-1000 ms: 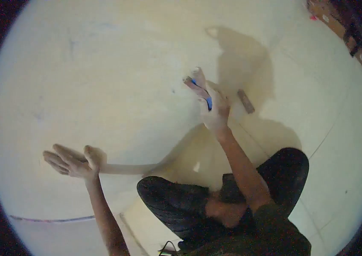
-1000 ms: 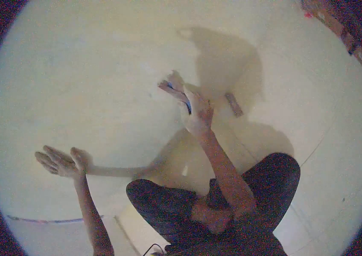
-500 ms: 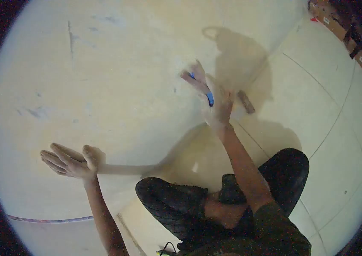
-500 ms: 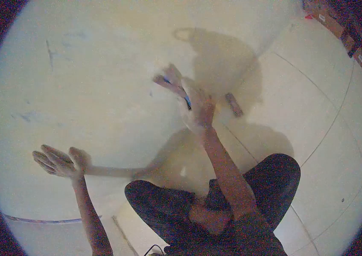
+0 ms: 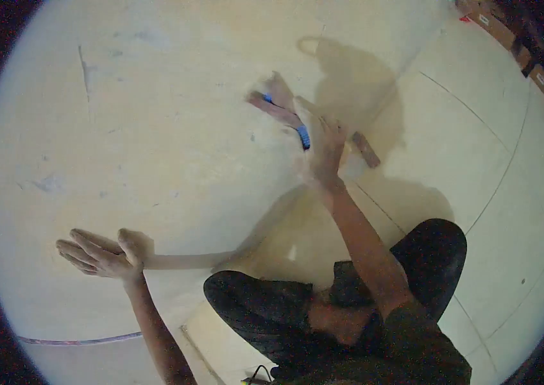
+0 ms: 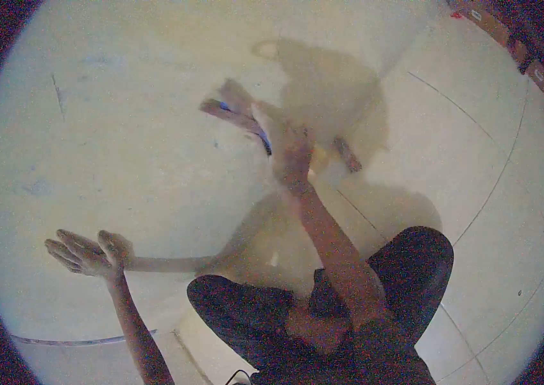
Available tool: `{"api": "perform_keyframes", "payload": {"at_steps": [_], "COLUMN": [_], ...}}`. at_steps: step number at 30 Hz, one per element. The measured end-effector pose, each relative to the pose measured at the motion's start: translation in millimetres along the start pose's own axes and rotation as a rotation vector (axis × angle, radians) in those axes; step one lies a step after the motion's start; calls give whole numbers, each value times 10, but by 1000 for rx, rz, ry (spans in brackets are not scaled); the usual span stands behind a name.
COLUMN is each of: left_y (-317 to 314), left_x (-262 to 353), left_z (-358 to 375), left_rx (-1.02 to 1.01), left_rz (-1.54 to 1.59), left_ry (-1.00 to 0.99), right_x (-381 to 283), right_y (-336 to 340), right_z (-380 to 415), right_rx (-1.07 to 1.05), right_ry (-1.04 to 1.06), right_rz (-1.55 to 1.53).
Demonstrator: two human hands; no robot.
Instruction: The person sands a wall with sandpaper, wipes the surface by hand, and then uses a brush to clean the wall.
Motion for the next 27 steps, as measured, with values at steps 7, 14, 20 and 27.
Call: {"api": "perform_keyframes", "payload": {"at_steps": [7,14,20,27], "left_y": [134,105,68,84], "left_x": [-167,-126,-72,-148], "left_z": [-109,-73,-98,-94], "left_rx": [36,27,43,22], "left_rz": [73,47,30,39], "left_ry": [6,3,-5,11], "right_x": [-303,64,252,73], "right_y": [310,132,-11,240], "right_z": [-125,184,213,54], "right_rx": [17,25,-40,-8], "right_ry": [-55,-119,-173,-166], "right_rz": [45,18,-149,-71]}}
Point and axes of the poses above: each hand's wrist, its own z-axis away from the middle knuckle, its own y-axis out of the back of the hand, x = y × z, the point moved 8 cm from there along -z, towards the middle knuckle, and after that the axes turned 8 degrees about z, right-handed, at the moved point
